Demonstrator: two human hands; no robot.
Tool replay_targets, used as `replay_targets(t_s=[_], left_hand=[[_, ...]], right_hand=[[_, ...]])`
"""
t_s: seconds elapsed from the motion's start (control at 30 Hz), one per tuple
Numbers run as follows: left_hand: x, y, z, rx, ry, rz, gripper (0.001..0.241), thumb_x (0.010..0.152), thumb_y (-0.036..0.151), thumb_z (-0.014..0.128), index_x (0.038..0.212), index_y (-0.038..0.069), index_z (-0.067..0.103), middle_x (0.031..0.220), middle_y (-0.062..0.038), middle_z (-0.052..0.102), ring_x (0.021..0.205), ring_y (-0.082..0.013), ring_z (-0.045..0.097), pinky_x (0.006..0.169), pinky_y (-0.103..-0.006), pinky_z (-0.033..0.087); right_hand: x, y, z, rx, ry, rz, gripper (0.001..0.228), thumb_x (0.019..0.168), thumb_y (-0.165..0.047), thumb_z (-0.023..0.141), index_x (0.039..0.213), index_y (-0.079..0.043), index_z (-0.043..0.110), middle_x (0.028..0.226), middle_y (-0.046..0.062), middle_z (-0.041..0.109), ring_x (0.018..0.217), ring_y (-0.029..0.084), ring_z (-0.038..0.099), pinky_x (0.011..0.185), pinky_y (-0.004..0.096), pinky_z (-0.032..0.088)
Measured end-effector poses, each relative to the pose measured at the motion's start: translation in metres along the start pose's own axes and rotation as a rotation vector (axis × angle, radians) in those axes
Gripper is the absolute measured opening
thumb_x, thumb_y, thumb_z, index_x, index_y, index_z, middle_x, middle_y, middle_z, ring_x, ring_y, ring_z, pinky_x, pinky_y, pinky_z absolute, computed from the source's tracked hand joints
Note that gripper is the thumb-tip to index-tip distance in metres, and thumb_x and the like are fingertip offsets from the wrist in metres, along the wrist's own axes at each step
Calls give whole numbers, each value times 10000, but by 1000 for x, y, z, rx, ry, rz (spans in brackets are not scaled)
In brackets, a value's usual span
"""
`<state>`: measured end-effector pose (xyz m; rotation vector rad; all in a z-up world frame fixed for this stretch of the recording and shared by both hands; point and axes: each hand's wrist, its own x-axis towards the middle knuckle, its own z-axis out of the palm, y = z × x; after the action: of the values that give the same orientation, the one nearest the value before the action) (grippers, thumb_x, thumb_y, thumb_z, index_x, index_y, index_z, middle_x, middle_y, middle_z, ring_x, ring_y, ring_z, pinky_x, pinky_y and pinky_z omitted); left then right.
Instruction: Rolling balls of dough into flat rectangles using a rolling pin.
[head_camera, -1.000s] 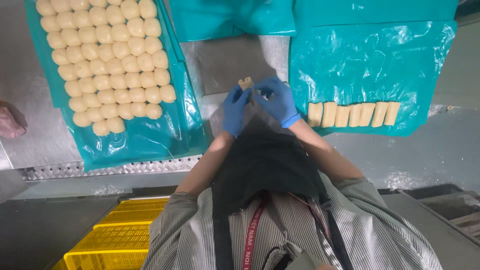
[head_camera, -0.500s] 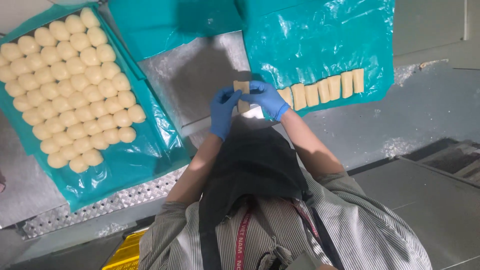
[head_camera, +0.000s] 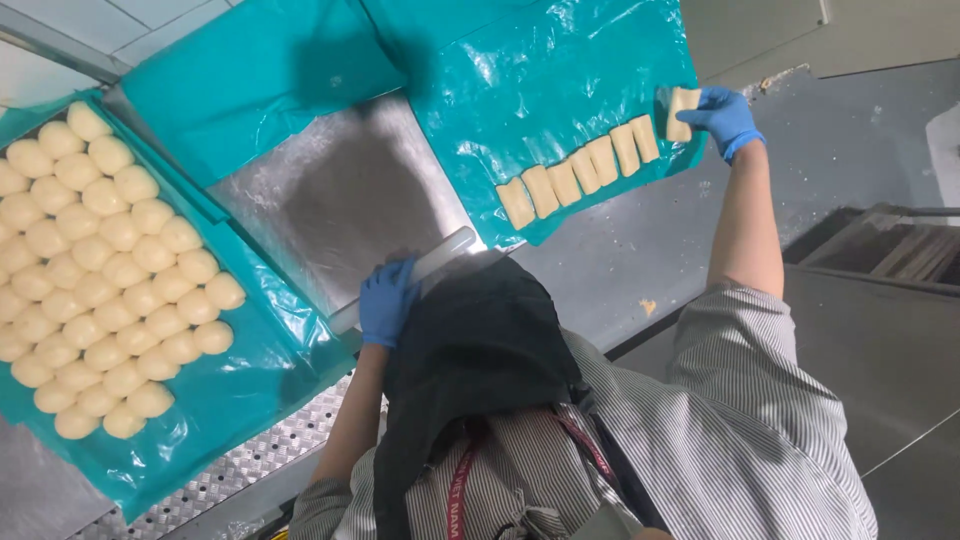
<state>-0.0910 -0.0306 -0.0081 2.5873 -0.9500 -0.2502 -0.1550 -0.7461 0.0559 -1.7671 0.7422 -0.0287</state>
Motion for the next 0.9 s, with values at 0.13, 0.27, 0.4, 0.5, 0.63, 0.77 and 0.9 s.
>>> replay_targets(t_s=[0.13, 0.27, 0.4, 0.5, 0.63, 0.77, 0.9], left_hand=[[7, -4, -5, -15, 64, -61, 557, 939, 384, 683, 1449, 185, 578, 1279, -116, 616, 1176, -341, 578, 996, -482, 438], [11, -10, -11, -6, 145, -149, 555, 947, 386, 682, 1451, 180, 576, 1260, -129, 616, 1177, -342, 578, 1014, -488, 424], [18, -8, -21, -49, 180, -205, 530, 957, 384, 680, 1420, 141, 589, 1279, -145, 622, 1167, -350, 573, 1024, -499, 414], [19, -7, -24, -46, 214, -184, 528, 958, 380, 679, 1411, 123, 591, 1288, -152, 622, 1175, -347, 578, 1028, -501, 416], [20, -10, -22, -65, 233, -181, 523, 961, 369, 678, 1409, 112, 594, 1283, -151, 623, 1170, -348, 585, 1020, -496, 424], [21, -11, -25, -91, 223, -181, 474, 964, 359, 681, 1361, 111, 609, 1270, -144, 630, 1161, -345, 595, 1007, -491, 429], [28, -13, -38, -72, 232, -164, 445, 954, 356, 695, 1324, 117, 634, 1243, -131, 638, 1150, -340, 595, 998, -494, 426]], right_hand=[[3, 25, -4, -132, -53, 75, 425, 851, -92, 862, 1240, 3, 721, 1151, 68, 744, 1033, 150, 696, 951, 313, 561], [1, 21, 10, -100, -96, 121, 464, 809, -100, 859, 1245, -25, 720, 1154, 60, 741, 1041, 155, 690, 960, 319, 546], [9, 22, 11, -144, -98, 123, 467, 817, -109, 857, 1258, -32, 722, 1164, 64, 741, 1043, 158, 683, 972, 317, 534], [12, 26, 12, -180, -53, 109, 470, 817, -115, 866, 1252, -17, 719, 1165, 77, 737, 1044, 170, 682, 975, 328, 538], [11, 25, 10, -206, -18, 121, 484, 807, -122, 877, 1251, -11, 718, 1160, 87, 738, 1049, 182, 685, 973, 339, 546], [15, 38, 2, -198, -36, 106, 487, 799, -123, 880, 1247, -8, 728, 1179, 93, 746, 1066, 176, 691, 974, 331, 545], [19, 46, 2, -292, -19, 35, 475, 800, -123, 876, 1241, -4, 742, 1162, 106, 756, 1030, 171, 700, 947, 329, 556]])
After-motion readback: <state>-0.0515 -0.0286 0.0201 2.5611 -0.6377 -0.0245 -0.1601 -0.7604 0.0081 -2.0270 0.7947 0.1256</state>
